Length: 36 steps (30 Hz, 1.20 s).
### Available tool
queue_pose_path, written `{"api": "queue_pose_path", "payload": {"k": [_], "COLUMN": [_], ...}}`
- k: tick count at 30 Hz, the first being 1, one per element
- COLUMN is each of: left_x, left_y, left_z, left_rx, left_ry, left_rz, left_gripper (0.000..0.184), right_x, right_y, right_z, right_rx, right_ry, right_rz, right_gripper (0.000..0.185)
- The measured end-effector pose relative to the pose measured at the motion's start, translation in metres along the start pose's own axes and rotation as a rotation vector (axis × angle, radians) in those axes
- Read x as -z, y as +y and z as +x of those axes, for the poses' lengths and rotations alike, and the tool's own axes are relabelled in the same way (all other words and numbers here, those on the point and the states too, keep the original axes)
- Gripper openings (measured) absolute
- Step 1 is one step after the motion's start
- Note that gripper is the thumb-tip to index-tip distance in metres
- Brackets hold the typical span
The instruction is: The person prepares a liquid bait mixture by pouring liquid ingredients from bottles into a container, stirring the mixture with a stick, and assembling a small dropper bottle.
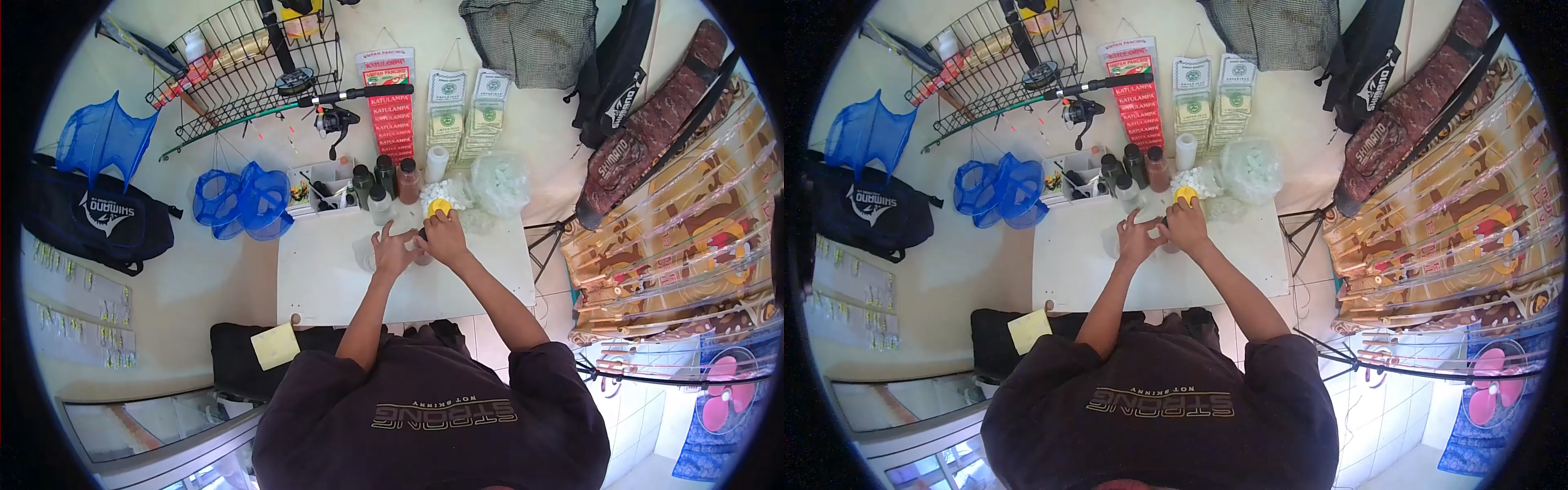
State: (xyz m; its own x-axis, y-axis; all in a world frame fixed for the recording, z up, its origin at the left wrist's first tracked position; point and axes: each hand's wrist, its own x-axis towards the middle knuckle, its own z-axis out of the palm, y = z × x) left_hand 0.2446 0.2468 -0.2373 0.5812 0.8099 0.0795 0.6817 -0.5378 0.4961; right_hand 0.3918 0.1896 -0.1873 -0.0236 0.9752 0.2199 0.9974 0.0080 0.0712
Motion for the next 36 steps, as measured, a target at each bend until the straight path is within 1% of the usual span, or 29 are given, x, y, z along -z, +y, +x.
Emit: {"api": "queue_pose_path", "payload": {"k": [2, 4, 5, 7, 11, 13, 14, 16, 17, 19, 20, 22, 23, 25, 26, 28, 29, 31, 32, 34, 35, 36], "left_x": [0.003, 0.004, 0.004, 0.006, 0.007, 0.013, 0.007, -0.003, -0.01, -0.002, 0.0, -0.001, -0.001, -0.006, -0.01, -0.009, -0.009, -0.001, 0.002, 0.004, 0.005, 0.006], "left_y": [0.003, 0.001, 0.0, 0.001, 0.007, 0.011, 0.005, -0.004, -0.008, -0.001, 0.001, 0.003, 0.002, -0.003, -0.005, -0.005, -0.004, 0.002, 0.004, 0.006, 0.007, 0.006], "left_z": [0.003, 0.003, 0.003, 0.003, -0.003, -0.003, -0.003, -0.001, -0.001, -0.004, -0.005, -0.007, -0.006, -0.007, -0.007, -0.005, -0.005, -0.007, -0.007, -0.008, -0.008, -0.009], "left_rx": [-0.012, -0.002, -0.008, -0.003, 0.029, 0.066, 0.067, 0.016, 0.019, 0.009, 0.011, 0.013, 0.013, 0.006, 0.006, -0.001, -0.002, 0.026, 0.027, 0.039, 0.039, 0.037], "left_ry": [-0.011, -0.015, -0.007, -0.044, -0.057, -0.104, -0.105, -0.041, -0.042, -0.061, -0.062, -0.005, -0.005, 0.011, 0.008, 0.005, 0.003, -0.021, -0.022, -0.048, -0.051, -0.048], "left_rz": [-0.009, 0.001, 0.003, 0.028, 0.014, 0.037, 0.041, -0.021, -0.024, 0.029, 0.03, 0.019, 0.02, 0.02, 0.019, 0.039, 0.039, 0.01, 0.009, -0.041, -0.042, -0.049], "left_gripper": [0.052, 0.055, 0.055, 0.058, 0.059, 0.06, 0.06, 0.061, 0.061, 0.061, 0.061, 0.06, 0.06, 0.06, 0.06, 0.06, 0.06, 0.062, 0.062, 0.064, 0.064, 0.065], "right_x": [0.001, 0.007, 0.01, 0.012, 0.008, 0.008, 0.007, 0.016, 0.02, 0.031, 0.027, 0.02, 0.018, 0.021, 0.021, 0.024, 0.023, 0.02, 0.019, 0.02, 0.02, 0.019], "right_y": [0.004, 0.004, 0.005, 0.01, 0.022, 0.025, 0.02, 0.012, 0.011, 0.007, 0.008, 0.007, 0.009, 0.012, 0.01, 0.006, 0.008, 0.012, 0.016, 0.022, 0.023, 0.023], "right_z": [0.0, 0.001, 0.002, 0.003, 0.004, 0.005, 0.002, -0.006, -0.005, -0.002, 0.0, 0.003, 0.001, -0.009, -0.012, -0.013, -0.013, -0.012, -0.013, -0.019, -0.023, -0.029], "right_rx": [0.018, 0.087, 0.087, 0.188, 0.266, 0.37, 0.37, 0.236, 0.238, -0.002, -0.001, -0.043, -0.043, 0.146, 0.144, -0.035, -0.037, 0.003, 0.002, 0.08, 0.078, -0.013], "right_ry": [0.018, -0.041, -0.032, -0.081, -0.11, -0.062, -0.06, 0.325, 0.322, -0.039, -0.041, -0.217, -0.216, 0.081, 0.078, 0.031, 0.031, -0.097, -0.098, 0.22, 0.219, 0.374], "right_rz": [-0.015, -0.01, -0.015, 0.013, 0.09, 0.143, 0.147, 0.138, 0.138, 0.147, 0.149, 0.169, 0.169, 0.305, 0.306, 0.331, 0.332, 0.338, 0.338, 0.548, 0.548, 0.573], "right_gripper": [0.046, 0.041, 0.041, 0.036, 0.036, 0.038, 0.038, 0.043, 0.043, 0.054, 0.054, 0.058, 0.058, 0.056, 0.056, 0.05, 0.05, 0.051, 0.051, 0.047, 0.047, 0.047]}}
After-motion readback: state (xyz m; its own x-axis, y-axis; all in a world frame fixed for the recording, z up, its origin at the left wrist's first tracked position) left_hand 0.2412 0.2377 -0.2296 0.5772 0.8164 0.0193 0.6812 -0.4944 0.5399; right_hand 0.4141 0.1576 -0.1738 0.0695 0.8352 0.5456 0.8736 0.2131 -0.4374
